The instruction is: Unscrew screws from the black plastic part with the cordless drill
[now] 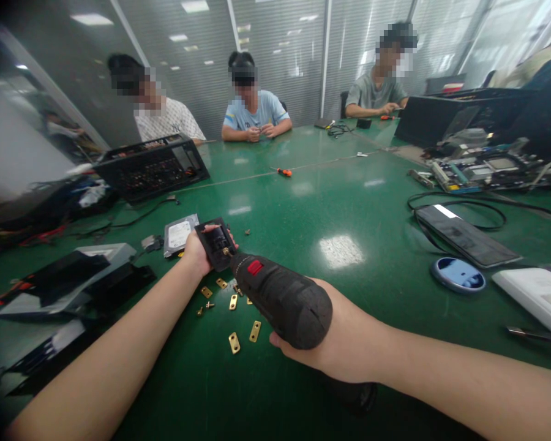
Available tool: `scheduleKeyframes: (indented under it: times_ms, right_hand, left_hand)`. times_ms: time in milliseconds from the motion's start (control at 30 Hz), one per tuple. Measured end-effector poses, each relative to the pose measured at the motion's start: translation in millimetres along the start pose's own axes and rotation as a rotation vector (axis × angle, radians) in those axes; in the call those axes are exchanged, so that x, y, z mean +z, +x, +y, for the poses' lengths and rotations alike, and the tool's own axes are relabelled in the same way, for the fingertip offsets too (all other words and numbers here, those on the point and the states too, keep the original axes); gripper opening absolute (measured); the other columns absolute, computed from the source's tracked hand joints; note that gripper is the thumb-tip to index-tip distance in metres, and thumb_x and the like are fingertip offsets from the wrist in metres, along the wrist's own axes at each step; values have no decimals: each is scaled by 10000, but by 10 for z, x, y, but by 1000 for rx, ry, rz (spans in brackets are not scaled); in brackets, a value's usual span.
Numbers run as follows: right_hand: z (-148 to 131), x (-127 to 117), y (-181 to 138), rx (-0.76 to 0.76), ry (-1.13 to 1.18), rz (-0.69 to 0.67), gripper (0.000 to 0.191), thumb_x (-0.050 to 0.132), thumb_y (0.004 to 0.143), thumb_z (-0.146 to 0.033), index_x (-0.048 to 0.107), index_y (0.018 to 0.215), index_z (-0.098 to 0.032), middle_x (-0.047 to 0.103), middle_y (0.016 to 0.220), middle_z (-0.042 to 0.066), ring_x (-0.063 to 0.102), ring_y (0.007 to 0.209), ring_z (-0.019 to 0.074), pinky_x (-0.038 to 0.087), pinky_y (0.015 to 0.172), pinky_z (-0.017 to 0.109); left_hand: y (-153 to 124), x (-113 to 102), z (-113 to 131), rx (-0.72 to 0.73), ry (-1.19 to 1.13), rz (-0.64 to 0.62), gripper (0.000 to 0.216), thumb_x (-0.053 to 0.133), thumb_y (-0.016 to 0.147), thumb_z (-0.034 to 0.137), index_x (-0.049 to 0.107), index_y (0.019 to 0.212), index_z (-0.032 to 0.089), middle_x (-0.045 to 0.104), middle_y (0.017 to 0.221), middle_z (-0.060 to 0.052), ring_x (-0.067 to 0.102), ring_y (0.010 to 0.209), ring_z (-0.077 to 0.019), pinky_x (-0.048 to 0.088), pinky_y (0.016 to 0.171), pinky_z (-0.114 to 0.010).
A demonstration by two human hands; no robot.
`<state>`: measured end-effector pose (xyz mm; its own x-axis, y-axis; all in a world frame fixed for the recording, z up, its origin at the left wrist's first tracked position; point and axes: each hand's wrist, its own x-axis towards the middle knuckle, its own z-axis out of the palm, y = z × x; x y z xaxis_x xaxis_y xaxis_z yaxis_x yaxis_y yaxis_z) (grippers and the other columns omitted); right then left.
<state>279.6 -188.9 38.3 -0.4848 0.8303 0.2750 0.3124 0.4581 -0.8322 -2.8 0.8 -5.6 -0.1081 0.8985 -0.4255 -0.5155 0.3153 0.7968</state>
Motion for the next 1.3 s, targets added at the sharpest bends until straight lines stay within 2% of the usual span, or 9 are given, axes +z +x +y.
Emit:
scheduleKeyframes:
  times_ms: [233, 433, 600, 833, 1067, 1300]
  right_hand:
    - [-12, 27, 9, 0, 52, 28, 165, 669, 901, -288, 682, 1056, -233, 798, 940, 41, 782, 867, 223, 670, 868, 355]
    - [7, 25, -6, -15, 75, 30, 149, 667, 901, -271, 679, 1046, -239, 784, 884, 18, 756, 775, 197, 670, 766, 322]
    - [31, 23, -7, -33, 44, 52, 186, 676, 894, -268, 688, 1077, -242, 788, 897, 15, 756, 777, 201, 675, 809, 347]
    - [-14, 23, 28, -37, 35, 29, 131, 665, 884, -263, 685, 1014, -251, 766, 841, 6, 738, 737, 198, 664, 747, 327]
    - [-45, -6, 30, -17, 21, -2, 96, 648, 899, -255, 696, 979, -238, 782, 864, 26, 762, 796, 213, 661, 833, 354]
    - [-66, -11, 14, 28, 12, 23, 172, 677, 884, -284, 707, 1044, -228, 808, 922, 44, 773, 827, 225, 669, 842, 361]
  left_hand:
    - [-24, 17, 5, 18, 17, -4, 178, 540, 875, 290, 682, 859, 184, 694, 692, -85, 679, 594, -280, 605, 588, -416]
    - [-65, 36, 13, 2, 15, 7, 188, 547, 882, 286, 698, 903, 178, 706, 700, -90, 681, 579, -287, 607, 588, -428]
    - [-48, 31, 8, 2, -15, 20, 213, 552, 884, 292, 715, 964, 180, 697, 684, -71, 675, 573, -285, 604, 590, -424]
    - [-35, 36, 2, 27, 15, 3, 178, 526, 889, 293, 675, 876, 196, 689, 680, -83, 674, 578, -281, 611, 595, -426]
    - [-26, 20, 10, 39, 46, 0, 149, 543, 878, 275, 669, 852, 199, 690, 681, -73, 685, 598, -268, 625, 615, -413]
    - [-42, 43, 14, 36, 12, 10, 152, 542, 874, 259, 677, 862, 190, 691, 677, -70, 687, 589, -271, 638, 649, -432]
